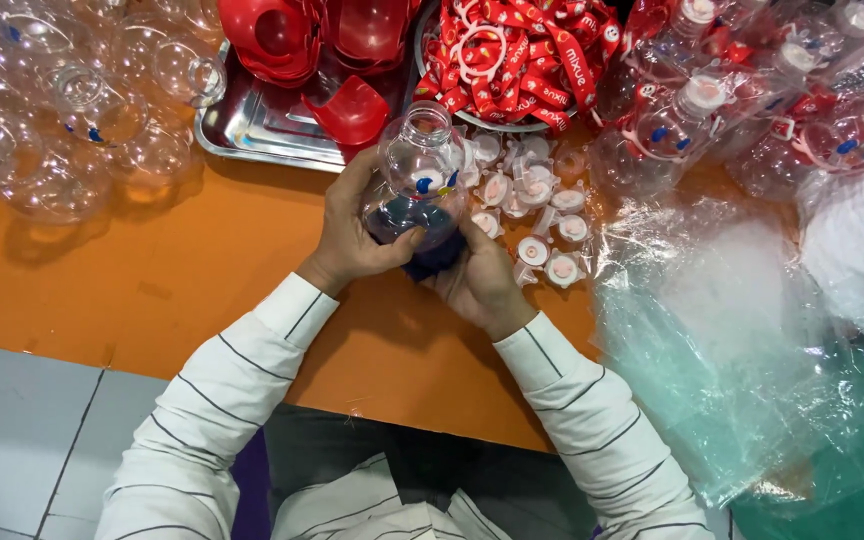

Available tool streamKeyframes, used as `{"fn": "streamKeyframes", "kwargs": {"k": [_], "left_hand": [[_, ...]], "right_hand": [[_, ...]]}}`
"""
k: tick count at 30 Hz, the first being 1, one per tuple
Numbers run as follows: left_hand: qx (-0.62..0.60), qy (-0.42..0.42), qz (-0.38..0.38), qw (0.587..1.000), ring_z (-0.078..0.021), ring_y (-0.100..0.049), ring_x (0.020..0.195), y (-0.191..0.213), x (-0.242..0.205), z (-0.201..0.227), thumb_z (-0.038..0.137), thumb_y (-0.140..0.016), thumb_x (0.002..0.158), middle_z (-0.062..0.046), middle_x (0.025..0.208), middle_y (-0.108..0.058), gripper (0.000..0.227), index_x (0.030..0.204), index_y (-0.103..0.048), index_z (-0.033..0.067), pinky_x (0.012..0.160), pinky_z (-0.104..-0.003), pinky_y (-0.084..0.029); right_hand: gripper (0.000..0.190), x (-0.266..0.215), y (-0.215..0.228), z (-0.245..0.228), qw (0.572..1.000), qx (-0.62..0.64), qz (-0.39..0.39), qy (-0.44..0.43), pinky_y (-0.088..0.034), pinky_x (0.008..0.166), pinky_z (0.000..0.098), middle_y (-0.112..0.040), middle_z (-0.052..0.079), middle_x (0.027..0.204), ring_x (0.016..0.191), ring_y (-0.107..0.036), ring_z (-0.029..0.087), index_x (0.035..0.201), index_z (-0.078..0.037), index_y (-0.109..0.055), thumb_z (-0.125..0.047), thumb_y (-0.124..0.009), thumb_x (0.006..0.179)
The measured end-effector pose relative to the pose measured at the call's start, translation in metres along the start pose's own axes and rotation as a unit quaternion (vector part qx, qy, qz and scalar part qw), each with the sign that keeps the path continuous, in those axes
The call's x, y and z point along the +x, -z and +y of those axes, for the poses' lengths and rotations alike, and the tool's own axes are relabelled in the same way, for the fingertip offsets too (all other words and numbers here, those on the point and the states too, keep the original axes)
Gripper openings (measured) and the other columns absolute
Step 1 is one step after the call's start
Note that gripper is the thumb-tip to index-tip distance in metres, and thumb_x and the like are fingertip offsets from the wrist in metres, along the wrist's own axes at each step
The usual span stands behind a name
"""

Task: The person is cleaning a plastic bottle with a cloth and preparing to assemble it with other components.

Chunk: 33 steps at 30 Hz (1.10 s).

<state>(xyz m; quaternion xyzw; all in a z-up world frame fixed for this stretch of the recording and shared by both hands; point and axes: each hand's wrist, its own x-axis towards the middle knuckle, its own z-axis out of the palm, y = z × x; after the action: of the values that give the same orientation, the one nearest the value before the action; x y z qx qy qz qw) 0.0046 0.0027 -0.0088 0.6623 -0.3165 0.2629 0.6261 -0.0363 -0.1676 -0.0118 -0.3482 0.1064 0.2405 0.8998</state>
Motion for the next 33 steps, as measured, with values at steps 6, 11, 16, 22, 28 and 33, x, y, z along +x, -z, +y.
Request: {"fn": "streamKeyframes", "kwargs": {"k": [6,11,16,22,28,33], "left_hand": [[-0.034,0.031,0.022,0.999,-0.0186,-0.062,0.109,-0.002,0.004,0.013,0.048,-0.084,0.075,-0.012,0.111,-0.066,0.068,0.118,-0.053,0.0046,0.098,-0.036,-0.051],[-0.097,0.088,0.040,0.990,-0.0153,-0.058,0.111,0.011,0.002,0.002,0.051,-0.074,0.082,-0.007,0.113,-0.064,0.062,0.119,-0.052,0.0061,0.102,-0.036,-0.049],[-0.195,0.202,0.026,0.959,-0.0120,-0.057,0.117,0.004,-0.004,0.009,0.082,-0.066,0.074,-0.001,0.124,-0.063,0.095,0.135,-0.054,0.0099,0.109,-0.035,-0.048],[-0.237,0.202,-0.082,0.947,-0.0177,-0.060,0.116,0.009,-0.016,-0.006,0.018,-0.089,0.073,-0.010,0.122,-0.065,0.068,0.130,-0.058,0.0018,0.099,-0.035,-0.054],[-0.205,0.199,-0.157,0.945,-0.0199,-0.060,0.118,0.027,-0.010,0.011,0.004,-0.085,0.075,-0.011,0.123,-0.066,0.062,0.131,-0.057,0.0015,0.104,-0.039,-0.051],[-0.063,0.191,-0.195,0.960,-0.0215,-0.055,0.114,0.046,-0.002,0.035,0.004,-0.090,0.066,-0.009,0.112,-0.054,0.058,0.117,-0.062,0.0016,0.106,-0.040,-0.045]], "right_hand": [[0.042,0.019,0.020,0.026,0.998,0.051,-0.028,-0.002,-0.061,0.084,0.0505,-0.074,0.021,0.103,0.093,-0.076,0.031,0.110,0.002,-0.067,-0.036,-0.052,0.104],[0.031,0.004,0.026,0.033,0.997,-0.004,-0.049,-0.057,-0.061,0.083,0.0500,-0.073,0.023,0.106,0.092,-0.075,0.033,0.113,0.002,-0.069,-0.025,-0.065,0.098],[0.028,-0.024,0.012,0.013,0.965,-0.181,-0.123,-0.145,-0.058,0.093,0.0468,-0.075,0.019,0.110,0.100,-0.073,0.028,0.111,0.001,-0.075,-0.018,-0.077,0.090],[0.028,0.018,0.044,0.012,0.957,-0.226,-0.163,-0.074,-0.062,0.081,0.0450,-0.074,0.020,0.102,0.091,-0.074,0.029,0.109,0.011,-0.071,-0.010,-0.076,0.092],[0.027,0.019,0.047,0.024,0.957,-0.206,-0.171,-0.109,-0.064,0.075,0.0427,-0.076,0.017,0.104,0.090,-0.076,0.027,0.116,0.002,-0.071,-0.013,-0.072,0.094],[0.027,0.018,0.042,0.022,0.929,-0.262,-0.220,-0.144,-0.064,0.071,0.0357,-0.077,0.015,0.097,0.082,-0.077,0.022,0.109,0.003,-0.075,-0.022,-0.069,0.098]]}}
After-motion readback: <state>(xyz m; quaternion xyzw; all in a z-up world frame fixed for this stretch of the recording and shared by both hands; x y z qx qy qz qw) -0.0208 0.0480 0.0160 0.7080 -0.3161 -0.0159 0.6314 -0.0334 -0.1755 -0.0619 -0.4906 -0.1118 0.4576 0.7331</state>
